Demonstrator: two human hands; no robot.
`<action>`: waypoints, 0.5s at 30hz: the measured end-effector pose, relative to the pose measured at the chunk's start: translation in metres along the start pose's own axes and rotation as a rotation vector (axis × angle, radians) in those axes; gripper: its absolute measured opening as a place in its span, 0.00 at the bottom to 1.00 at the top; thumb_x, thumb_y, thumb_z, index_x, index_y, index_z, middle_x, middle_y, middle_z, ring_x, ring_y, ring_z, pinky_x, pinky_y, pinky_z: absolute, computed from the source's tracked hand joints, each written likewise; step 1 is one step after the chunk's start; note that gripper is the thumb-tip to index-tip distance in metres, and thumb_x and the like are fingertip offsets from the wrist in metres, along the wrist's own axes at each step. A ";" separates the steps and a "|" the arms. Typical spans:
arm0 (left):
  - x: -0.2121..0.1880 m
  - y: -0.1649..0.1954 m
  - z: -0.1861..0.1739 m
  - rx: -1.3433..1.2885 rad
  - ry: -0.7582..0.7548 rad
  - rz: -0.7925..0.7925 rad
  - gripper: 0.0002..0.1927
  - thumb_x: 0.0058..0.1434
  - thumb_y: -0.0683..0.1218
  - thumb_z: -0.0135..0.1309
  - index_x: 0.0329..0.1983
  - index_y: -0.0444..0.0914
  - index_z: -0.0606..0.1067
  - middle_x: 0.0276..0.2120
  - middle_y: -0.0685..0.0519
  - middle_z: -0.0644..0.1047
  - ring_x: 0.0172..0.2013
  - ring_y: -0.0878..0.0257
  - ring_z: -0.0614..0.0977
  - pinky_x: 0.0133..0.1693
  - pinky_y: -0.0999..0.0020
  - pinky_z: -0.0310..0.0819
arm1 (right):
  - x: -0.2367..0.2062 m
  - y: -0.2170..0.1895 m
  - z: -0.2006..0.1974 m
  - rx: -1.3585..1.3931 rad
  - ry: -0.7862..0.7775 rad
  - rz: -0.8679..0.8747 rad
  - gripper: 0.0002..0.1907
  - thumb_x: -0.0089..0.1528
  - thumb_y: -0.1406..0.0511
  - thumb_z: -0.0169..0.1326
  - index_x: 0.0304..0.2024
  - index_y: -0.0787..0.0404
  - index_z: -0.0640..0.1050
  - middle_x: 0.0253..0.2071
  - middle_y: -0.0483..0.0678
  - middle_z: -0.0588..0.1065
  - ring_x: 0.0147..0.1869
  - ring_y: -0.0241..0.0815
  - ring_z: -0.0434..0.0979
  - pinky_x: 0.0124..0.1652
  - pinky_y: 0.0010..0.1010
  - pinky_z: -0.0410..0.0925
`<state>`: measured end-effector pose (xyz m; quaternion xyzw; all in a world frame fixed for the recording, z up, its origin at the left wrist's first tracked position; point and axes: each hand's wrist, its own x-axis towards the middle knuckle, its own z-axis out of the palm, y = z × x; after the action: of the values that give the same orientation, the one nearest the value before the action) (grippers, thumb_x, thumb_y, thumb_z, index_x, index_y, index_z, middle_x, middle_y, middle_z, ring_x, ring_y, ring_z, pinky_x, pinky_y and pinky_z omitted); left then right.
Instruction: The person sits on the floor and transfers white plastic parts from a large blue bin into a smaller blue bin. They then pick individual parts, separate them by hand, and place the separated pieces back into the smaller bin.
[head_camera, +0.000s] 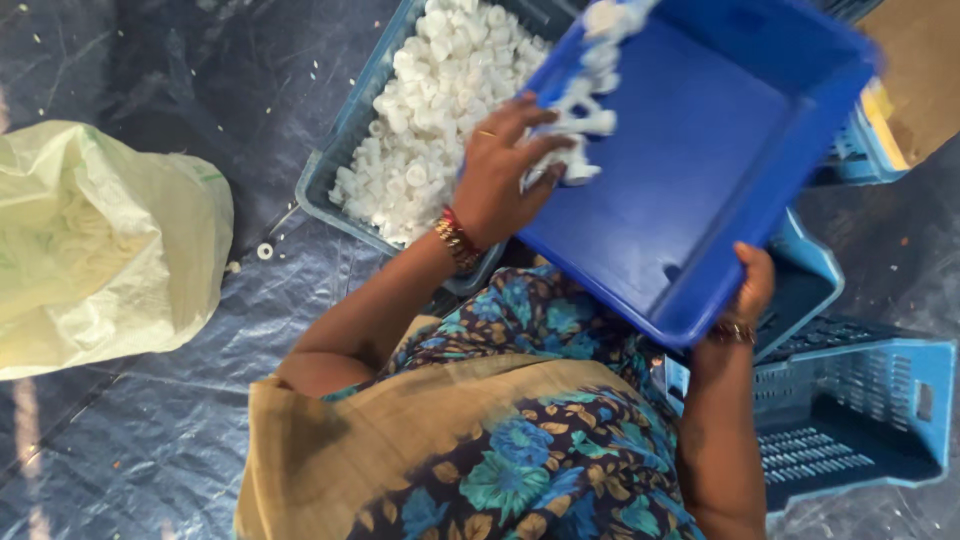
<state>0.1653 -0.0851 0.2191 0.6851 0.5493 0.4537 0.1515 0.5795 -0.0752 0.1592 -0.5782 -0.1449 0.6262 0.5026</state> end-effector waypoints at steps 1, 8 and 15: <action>0.007 0.005 -0.013 0.008 0.042 -0.019 0.15 0.64 0.48 0.60 0.54 0.47 0.78 0.60 0.49 0.75 0.68 0.46 0.70 0.67 0.46 0.64 | -0.010 -0.008 -0.010 0.055 -0.087 -0.048 0.25 0.60 0.56 0.55 0.55 0.64 0.71 0.42 0.52 0.75 0.42 0.51 0.78 0.45 0.49 0.76; 0.028 0.047 0.013 -0.489 -0.203 -0.171 0.29 0.70 0.54 0.58 0.68 0.35 0.66 0.62 0.40 0.73 0.62 0.44 0.76 0.62 0.53 0.68 | -0.091 -0.052 -0.078 0.251 -0.370 -0.424 0.33 0.62 0.58 0.55 0.68 0.65 0.68 0.61 0.55 0.73 0.62 0.53 0.74 0.64 0.42 0.69; 0.039 0.076 0.122 -0.277 -0.401 -0.217 0.27 0.62 0.55 0.59 0.57 0.35 0.69 0.45 0.39 0.81 0.47 0.40 0.83 0.48 0.52 0.75 | -0.074 -0.045 -0.170 0.281 -0.167 -0.425 0.31 0.62 0.59 0.56 0.66 0.64 0.72 0.61 0.53 0.75 0.66 0.53 0.75 0.70 0.45 0.66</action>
<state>0.3076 -0.0414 0.2244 0.6712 0.5114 0.3607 0.3975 0.7355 -0.1820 0.1875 -0.4057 -0.2158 0.5660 0.6845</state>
